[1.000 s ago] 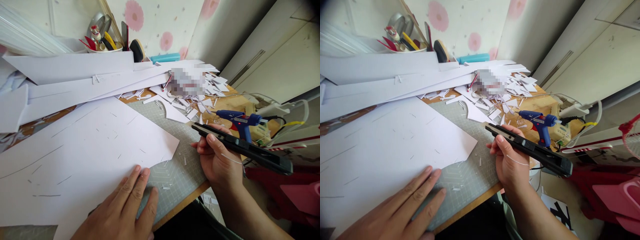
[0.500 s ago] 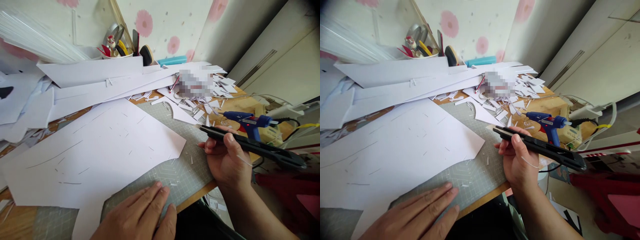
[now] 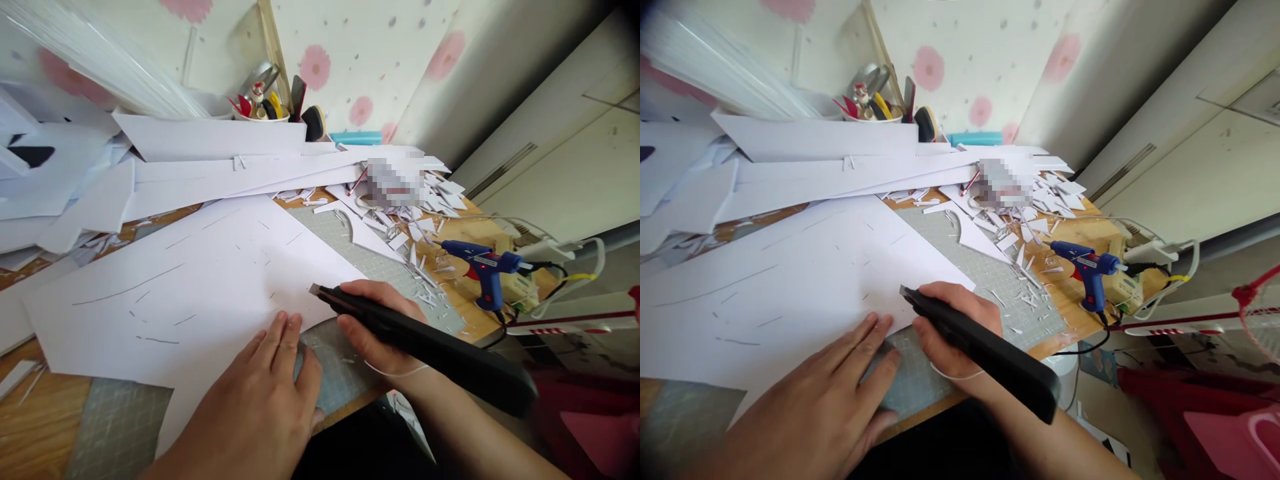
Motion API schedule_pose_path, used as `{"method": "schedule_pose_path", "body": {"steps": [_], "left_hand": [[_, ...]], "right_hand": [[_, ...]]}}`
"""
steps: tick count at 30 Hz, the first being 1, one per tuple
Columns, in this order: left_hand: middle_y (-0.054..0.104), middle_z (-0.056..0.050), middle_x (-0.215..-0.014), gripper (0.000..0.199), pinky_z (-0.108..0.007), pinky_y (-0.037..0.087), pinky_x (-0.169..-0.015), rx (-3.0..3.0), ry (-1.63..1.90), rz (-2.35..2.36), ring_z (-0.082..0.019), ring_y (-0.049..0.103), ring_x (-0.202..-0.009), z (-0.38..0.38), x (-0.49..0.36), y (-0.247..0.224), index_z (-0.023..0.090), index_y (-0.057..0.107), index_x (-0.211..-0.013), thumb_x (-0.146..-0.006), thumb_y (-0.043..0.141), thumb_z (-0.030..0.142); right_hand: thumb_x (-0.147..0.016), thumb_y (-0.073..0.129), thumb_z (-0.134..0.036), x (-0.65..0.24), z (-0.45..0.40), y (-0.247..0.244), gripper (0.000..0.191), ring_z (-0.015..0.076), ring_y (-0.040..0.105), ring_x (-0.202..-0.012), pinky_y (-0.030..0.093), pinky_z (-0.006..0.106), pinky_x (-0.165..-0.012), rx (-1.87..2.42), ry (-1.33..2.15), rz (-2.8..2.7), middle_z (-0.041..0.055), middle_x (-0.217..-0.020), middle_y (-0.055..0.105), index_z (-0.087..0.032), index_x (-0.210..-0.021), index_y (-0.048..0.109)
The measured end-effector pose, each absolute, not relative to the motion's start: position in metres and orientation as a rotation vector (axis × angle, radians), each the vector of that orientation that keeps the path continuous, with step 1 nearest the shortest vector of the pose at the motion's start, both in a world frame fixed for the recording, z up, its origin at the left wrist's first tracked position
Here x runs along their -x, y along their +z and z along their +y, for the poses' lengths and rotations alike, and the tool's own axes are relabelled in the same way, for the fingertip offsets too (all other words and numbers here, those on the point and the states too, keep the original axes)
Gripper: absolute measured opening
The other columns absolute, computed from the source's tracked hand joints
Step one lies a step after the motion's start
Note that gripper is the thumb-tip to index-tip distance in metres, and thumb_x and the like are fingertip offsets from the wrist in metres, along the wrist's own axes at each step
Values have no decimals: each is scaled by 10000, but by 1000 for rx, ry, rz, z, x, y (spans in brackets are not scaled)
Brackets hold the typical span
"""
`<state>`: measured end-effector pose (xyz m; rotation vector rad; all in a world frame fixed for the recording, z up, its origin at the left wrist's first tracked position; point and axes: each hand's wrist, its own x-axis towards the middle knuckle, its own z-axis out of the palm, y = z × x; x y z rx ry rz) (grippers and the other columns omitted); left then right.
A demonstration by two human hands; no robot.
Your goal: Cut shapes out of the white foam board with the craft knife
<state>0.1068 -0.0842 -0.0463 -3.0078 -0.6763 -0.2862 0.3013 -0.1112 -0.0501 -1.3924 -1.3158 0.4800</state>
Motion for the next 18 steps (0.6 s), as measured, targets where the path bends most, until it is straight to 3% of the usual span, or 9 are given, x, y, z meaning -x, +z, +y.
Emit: {"method": "schedule_pose_path", "body": {"steps": [5, 11, 18], "left_hand": [[683, -244, -1141, 333, -525, 523, -949, 3088, -187, -678, -394, 568, -1192, -83, -109, -47, 76, 674, -1061, -835, 457, 188], [630, -266, -1227, 389, -529, 506, -963, 3057, -181, -647, -416, 526, -1230, -85, -111, -49, 63, 641, -1145, -858, 492, 278], [640, -265, -1207, 340, -499, 507, -956, 3007, -293, -693, -411, 545, -1216, -88, -111, -55, 87, 679, -1036, -845, 536, 330]], "right_hand": [[-775, 711, -221, -293, -104, -54, 256, 168, 711, -718, 569, 271, -654, 1403, 408, -1475, 4, -870, 755, -274, -1025, 699], [-793, 699, -211, -292, -104, -58, 240, 140, 705, -680, 562, 221, -620, 1414, 343, -1591, -1, -844, 753, -252, -1027, 663], [-788, 676, -190, -292, -102, -60, 253, 136, 706, -697, 571, 215, -646, 1404, 281, -1656, 6, -858, 747, -227, -1036, 639]]}}
